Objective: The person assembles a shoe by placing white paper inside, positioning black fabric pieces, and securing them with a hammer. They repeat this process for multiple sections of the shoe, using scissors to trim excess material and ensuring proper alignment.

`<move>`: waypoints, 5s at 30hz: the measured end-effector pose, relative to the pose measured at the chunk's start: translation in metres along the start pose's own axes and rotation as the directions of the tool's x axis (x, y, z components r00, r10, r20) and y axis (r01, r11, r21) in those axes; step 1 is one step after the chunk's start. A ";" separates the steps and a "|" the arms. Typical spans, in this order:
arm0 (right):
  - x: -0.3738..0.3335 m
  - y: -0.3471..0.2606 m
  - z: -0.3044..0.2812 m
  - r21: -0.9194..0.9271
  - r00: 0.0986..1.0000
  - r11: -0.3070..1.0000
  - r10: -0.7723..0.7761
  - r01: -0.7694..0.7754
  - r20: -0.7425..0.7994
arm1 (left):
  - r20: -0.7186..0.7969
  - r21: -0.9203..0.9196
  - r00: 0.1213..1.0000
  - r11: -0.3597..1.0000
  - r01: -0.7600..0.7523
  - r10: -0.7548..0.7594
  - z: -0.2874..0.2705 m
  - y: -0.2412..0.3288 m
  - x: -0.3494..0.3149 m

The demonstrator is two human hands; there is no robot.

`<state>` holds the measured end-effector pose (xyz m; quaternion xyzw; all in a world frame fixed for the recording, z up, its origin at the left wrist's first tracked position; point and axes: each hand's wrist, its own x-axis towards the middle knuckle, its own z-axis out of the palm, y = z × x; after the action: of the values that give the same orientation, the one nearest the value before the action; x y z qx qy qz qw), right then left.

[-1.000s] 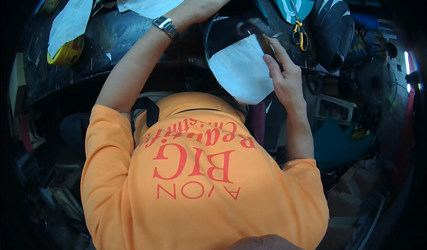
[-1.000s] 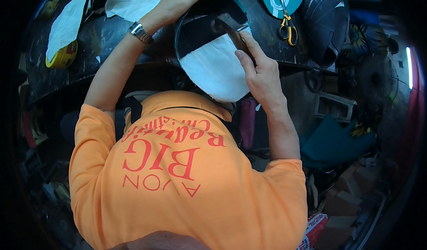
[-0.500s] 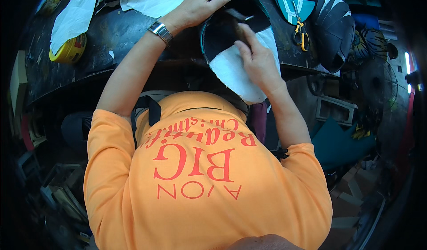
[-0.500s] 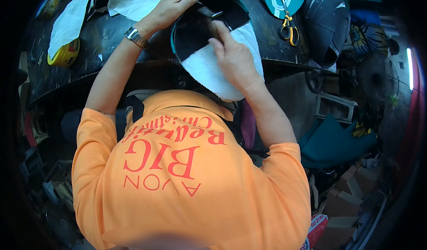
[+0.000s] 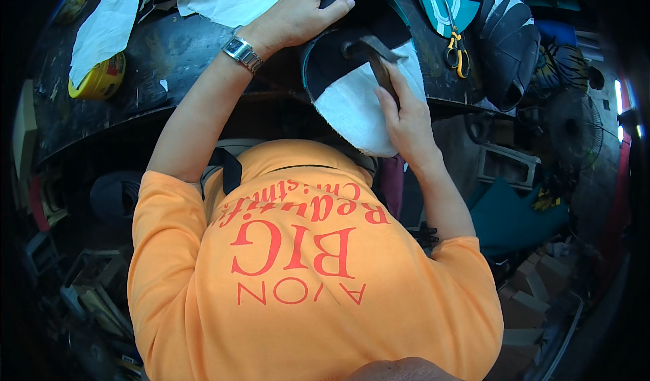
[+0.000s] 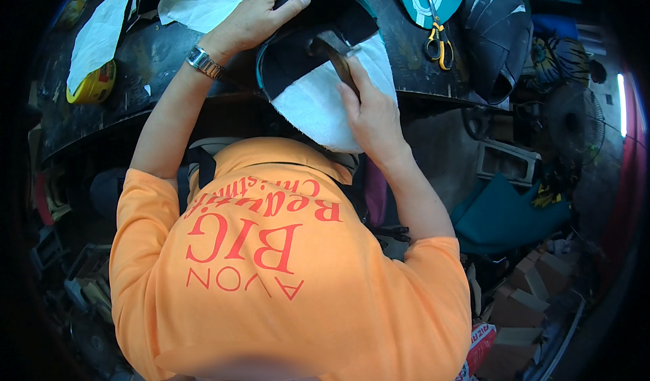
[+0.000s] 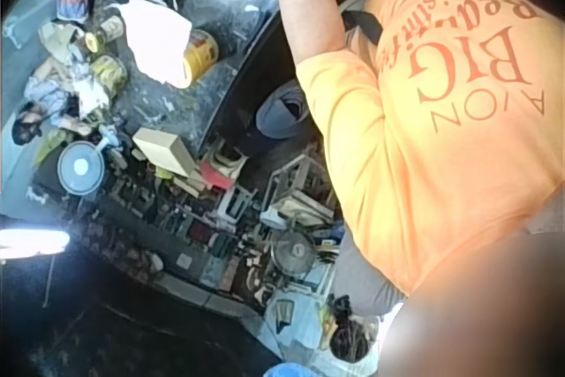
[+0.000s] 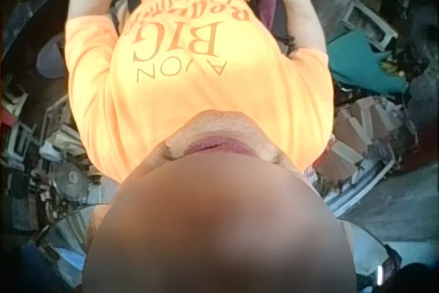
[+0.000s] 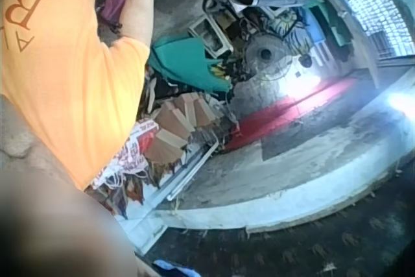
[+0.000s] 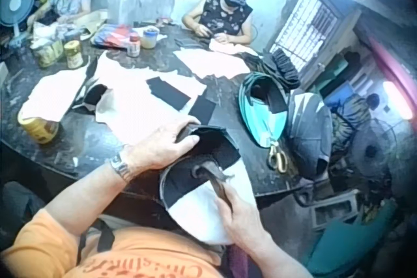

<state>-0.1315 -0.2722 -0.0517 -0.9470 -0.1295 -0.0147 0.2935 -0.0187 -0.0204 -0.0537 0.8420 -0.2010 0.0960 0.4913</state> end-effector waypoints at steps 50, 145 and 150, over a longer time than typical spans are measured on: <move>0.025 -0.027 -0.002 0.073 0.975 0.996 -0.065 0.051 0.211 | -0.014 0.054 0.999 0.998 0.031 -0.031 -0.017 -0.014 0.008; 0.115 0.158 -0.063 -0.522 0.922 0.772 0.216 -0.363 -0.320 | -0.255 0.327 0.965 0.945 0.019 0.069 -0.030 -0.002 -0.117; 0.092 0.170 -0.056 -0.427 0.923 0.882 0.024 -0.200 -0.384 | -0.202 0.003 0.977 0.998 -0.061 0.060 -0.032 0.018 -0.067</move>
<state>0.0033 -0.4170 -0.0898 -0.9755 -0.0091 -0.2044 0.0811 -0.0860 0.0156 -0.0480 0.8206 -0.1756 0.1956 0.5075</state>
